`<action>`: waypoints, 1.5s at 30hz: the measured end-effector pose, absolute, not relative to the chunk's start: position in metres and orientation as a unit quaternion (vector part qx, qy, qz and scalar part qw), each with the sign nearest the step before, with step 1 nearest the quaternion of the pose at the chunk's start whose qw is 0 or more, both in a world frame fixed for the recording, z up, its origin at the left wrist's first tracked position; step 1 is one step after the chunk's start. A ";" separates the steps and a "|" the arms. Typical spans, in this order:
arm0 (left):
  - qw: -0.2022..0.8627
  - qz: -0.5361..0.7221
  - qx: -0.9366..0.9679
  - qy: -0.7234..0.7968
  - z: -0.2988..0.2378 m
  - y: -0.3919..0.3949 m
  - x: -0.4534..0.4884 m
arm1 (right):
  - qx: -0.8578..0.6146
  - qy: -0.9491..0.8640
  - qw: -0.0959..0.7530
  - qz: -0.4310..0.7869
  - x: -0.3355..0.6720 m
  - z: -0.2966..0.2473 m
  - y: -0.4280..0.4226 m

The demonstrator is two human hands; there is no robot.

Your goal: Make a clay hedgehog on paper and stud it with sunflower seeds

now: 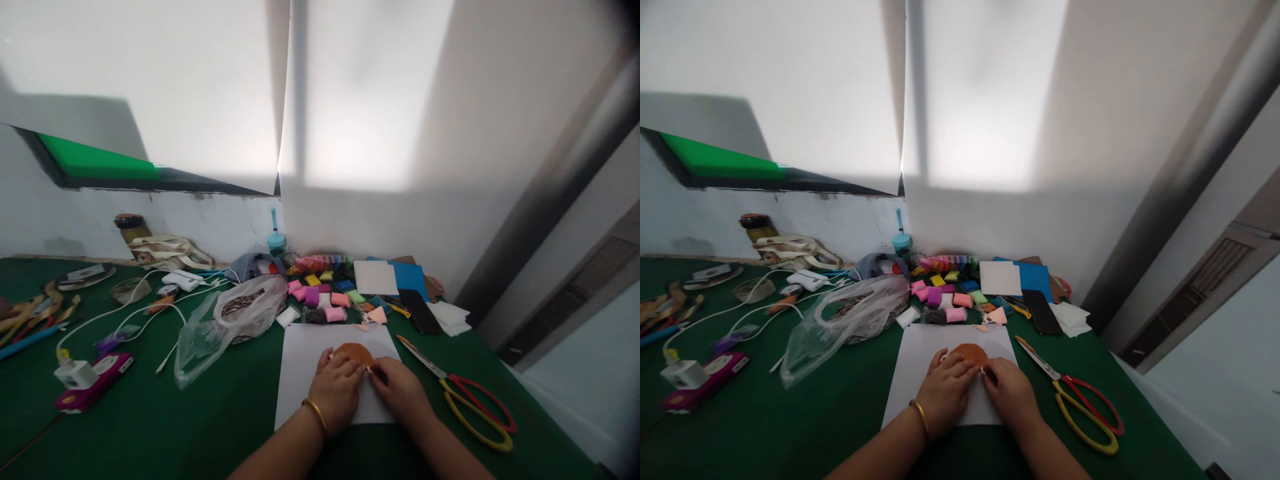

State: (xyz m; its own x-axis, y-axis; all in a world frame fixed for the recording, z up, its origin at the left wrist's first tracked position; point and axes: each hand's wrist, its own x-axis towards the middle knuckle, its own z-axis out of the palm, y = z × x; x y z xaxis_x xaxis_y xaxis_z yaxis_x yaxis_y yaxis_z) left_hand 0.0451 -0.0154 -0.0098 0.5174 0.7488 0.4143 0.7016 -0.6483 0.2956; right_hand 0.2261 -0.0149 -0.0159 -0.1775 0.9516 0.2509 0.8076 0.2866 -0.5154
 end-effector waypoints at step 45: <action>0.097 0.396 0.749 0.522 0.012 -0.002 0.024 | -0.552 -0.781 0.260 0.132 0.216 -0.006 -0.020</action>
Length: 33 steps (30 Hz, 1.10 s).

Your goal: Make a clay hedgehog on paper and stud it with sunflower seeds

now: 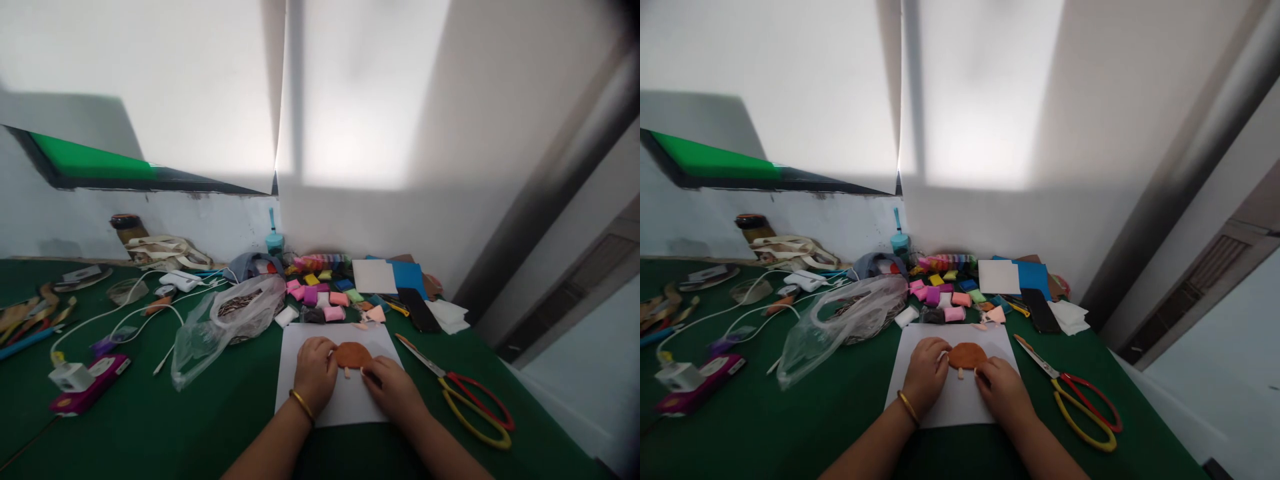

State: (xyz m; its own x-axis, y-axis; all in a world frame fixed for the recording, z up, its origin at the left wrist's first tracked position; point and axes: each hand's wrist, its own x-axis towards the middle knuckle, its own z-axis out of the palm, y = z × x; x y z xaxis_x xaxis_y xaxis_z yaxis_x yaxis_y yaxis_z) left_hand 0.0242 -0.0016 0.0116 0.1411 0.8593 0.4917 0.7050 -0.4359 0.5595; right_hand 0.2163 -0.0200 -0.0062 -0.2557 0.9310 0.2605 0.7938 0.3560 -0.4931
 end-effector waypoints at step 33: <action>0.092 0.389 0.753 0.524 0.008 0.001 0.025 | -0.586 -0.751 0.248 0.177 0.223 -0.008 -0.011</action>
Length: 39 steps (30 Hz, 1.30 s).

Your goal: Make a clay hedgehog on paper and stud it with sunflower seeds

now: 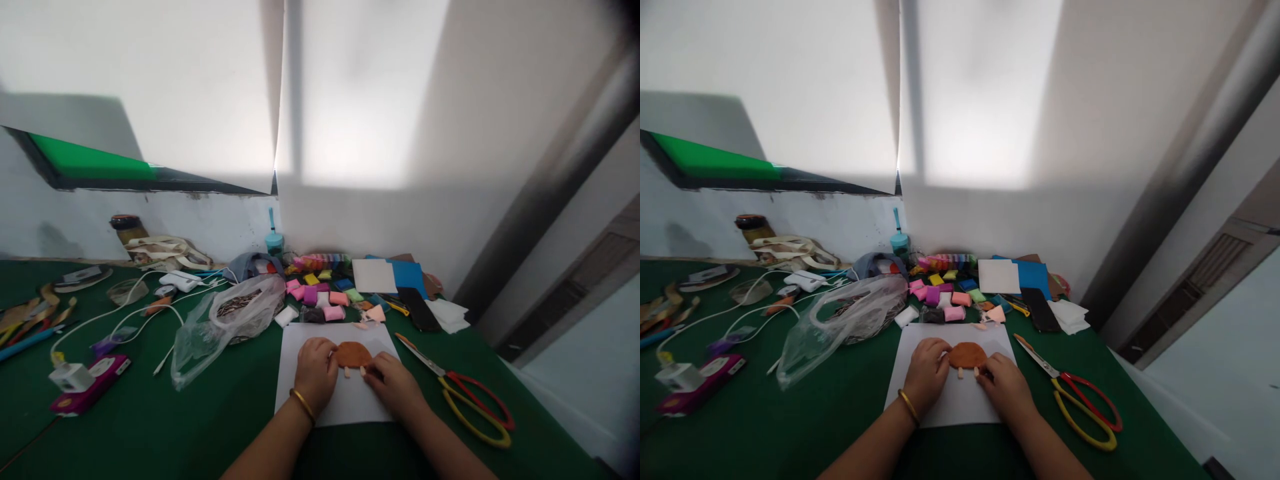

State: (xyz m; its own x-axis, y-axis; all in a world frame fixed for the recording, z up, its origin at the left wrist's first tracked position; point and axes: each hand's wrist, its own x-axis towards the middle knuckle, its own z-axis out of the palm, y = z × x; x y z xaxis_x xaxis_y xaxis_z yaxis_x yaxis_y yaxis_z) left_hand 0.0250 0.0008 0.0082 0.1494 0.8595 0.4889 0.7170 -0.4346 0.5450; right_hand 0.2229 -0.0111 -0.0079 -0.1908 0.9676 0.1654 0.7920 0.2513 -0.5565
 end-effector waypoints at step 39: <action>0.040 0.202 0.867 0.454 0.002 -0.018 0.043 | -0.537 -0.802 0.233 0.115 0.229 -0.006 -0.021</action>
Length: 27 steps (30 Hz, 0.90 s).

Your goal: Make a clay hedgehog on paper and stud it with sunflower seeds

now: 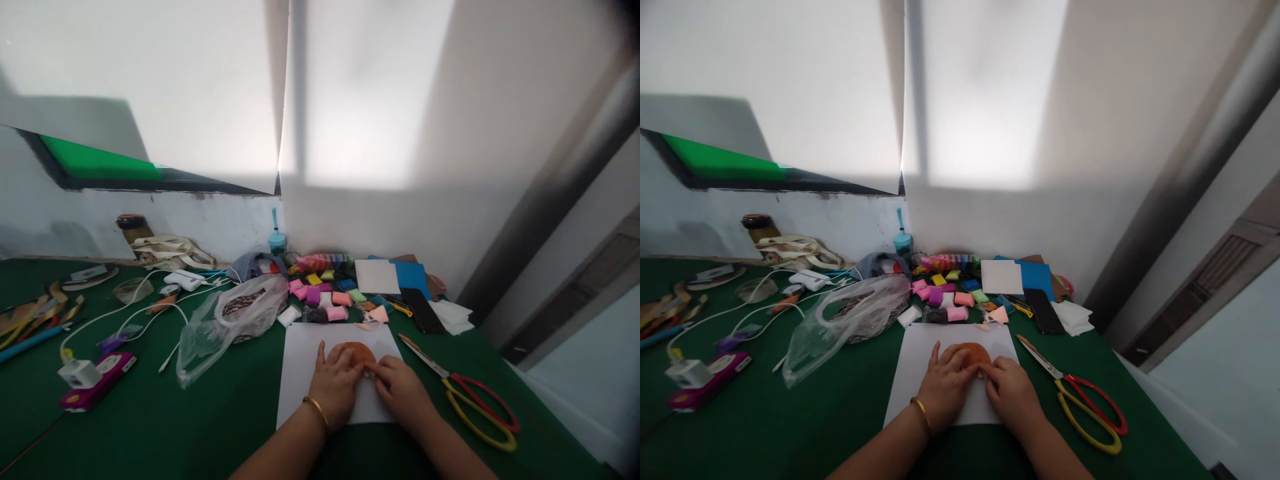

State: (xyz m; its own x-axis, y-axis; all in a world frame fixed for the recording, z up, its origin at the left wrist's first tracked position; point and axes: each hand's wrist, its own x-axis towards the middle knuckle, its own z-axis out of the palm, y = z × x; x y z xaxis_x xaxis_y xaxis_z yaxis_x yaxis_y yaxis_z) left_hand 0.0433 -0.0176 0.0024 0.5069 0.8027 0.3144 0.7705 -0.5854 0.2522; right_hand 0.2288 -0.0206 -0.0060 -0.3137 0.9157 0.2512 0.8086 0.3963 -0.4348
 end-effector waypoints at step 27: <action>0.093 0.158 0.861 0.474 0.008 0.010 0.007 | -0.477 -0.864 0.114 0.117 0.217 0.000 -0.005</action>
State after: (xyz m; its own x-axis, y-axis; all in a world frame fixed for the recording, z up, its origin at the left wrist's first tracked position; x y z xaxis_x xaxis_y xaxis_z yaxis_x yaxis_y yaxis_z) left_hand 0.0071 0.0098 0.0079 0.5006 0.8460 0.1835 0.7874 -0.5331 0.3097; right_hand 0.2168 -0.0047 -0.0001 -0.5195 0.8503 0.0848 0.7970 0.5179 -0.3108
